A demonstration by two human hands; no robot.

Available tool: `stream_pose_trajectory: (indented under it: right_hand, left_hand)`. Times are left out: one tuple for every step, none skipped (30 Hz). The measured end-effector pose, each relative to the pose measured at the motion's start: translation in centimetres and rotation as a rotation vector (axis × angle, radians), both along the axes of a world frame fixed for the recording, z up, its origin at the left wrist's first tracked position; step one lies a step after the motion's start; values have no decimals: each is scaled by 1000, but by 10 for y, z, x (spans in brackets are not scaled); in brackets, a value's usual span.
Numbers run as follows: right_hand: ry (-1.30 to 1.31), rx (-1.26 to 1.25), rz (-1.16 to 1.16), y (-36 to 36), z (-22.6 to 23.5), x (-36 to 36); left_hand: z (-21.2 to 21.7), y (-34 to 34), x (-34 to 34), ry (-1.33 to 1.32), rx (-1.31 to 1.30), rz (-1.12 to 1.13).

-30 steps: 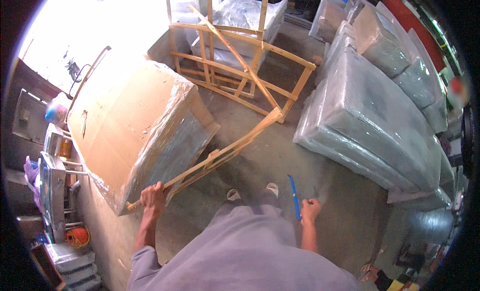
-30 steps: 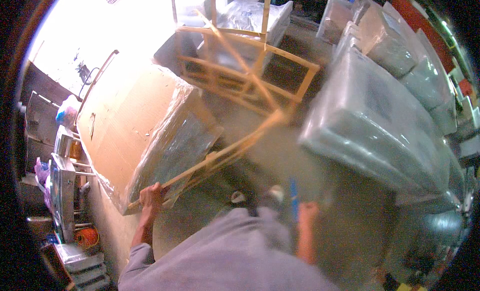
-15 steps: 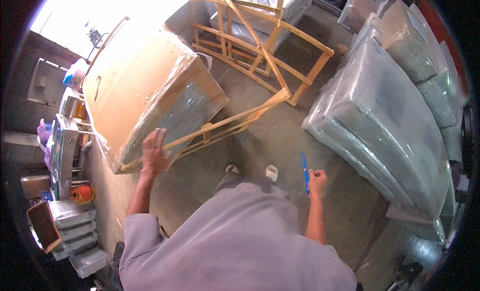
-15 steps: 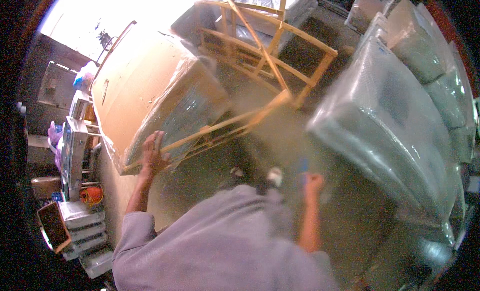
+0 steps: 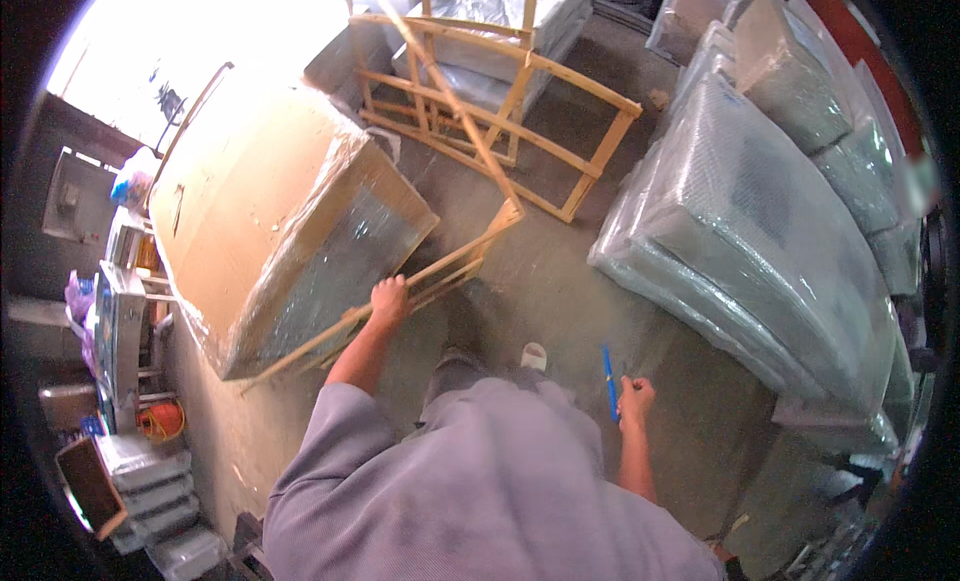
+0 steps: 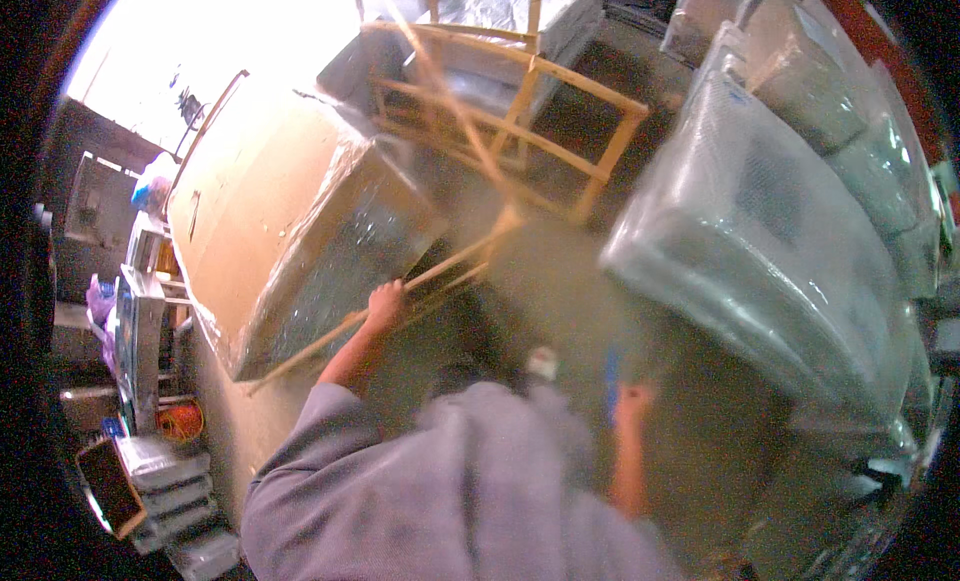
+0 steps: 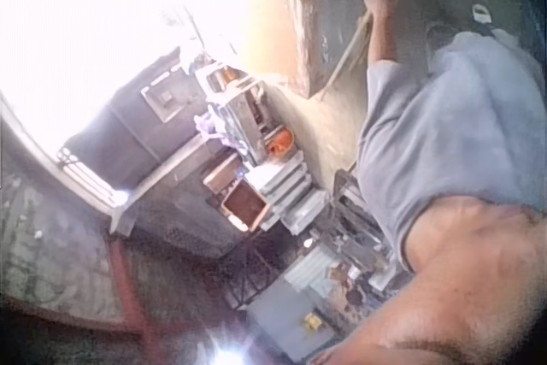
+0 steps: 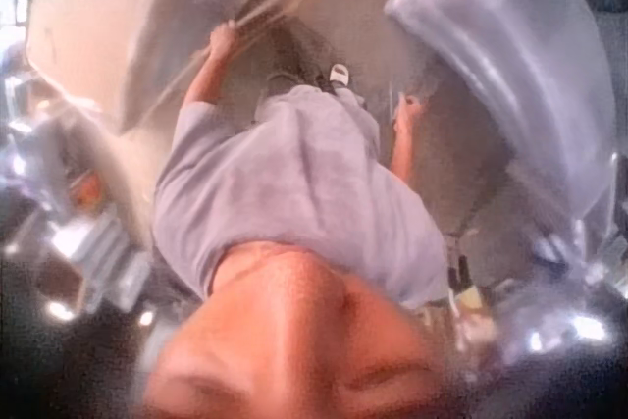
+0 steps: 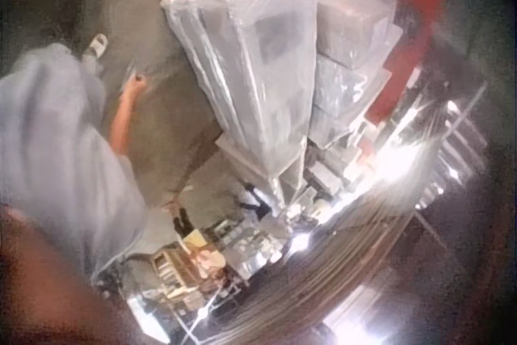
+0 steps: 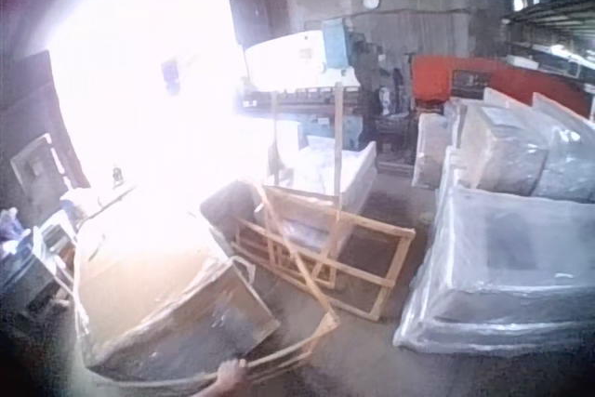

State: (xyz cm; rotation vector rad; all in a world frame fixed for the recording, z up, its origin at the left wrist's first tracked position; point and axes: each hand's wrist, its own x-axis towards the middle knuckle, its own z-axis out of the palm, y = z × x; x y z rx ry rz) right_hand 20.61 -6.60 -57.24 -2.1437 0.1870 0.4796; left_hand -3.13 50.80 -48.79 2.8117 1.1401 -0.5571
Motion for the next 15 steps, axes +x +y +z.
stream_pose_trajectory:
  right_hand:
    - [36, 20, -25, -3, -4, -7]
    - [6, -5, -52, -5, -8, -14]
    - [-29, -28, -81, -7, -12, -22]
    - [-63, -47, -105, -9, -15, -29]
    - [-57, -58, -123, -12, -18, -37]
    - [-51, -75, -135, -14, -19, -44]
    - [-49, -90, -150, -16, -18, -52]
    - [-38, -113, -165, -17, -17, -61]
    - [-70, -155, -157, -17, -13, -68]
    - [-113, -198, -153, -15, -8, -75]
    - [-151, -247, -150, -12, -1, -81]
    - [-91, -246, -158, -7, 9, -86]
    - [-34, -243, -165, -2, 20, -90]
    - [42, -289, -199, 4, 33, -93]
    - [64, -222, -224, 11, 45, -97]
  left_hand:
    - [-1, 7, -6, 10, -46, 30]
    - [-2, 14, -12, 24, -78, 55]
    - [-5, 21, -16, 64, -89, 76]
    - [-8, 24, -24, 14, -133, 51]
    - [-12, 33, -24, -23, -252, 165]
    - [-17, 35, -29, -57, -246, 151]
    - [-22, 43, -25, -22, -292, 198]
    - [-26, 46, -25, -39, -281, 137]
    - [-29, 53, -18, -26, -355, 171]
    - [-31, 58, -12, -6, -396, 163]
    - [-30, 61, -8, 30, -435, 159]
    - [-27, 62, -2, 91, -476, 149]
    - [-21, 63, 3, 30, -464, 117]
    - [-11, 62, 6, -3, -453, 83]
    - [1, 61, 6, 11, -442, 59]
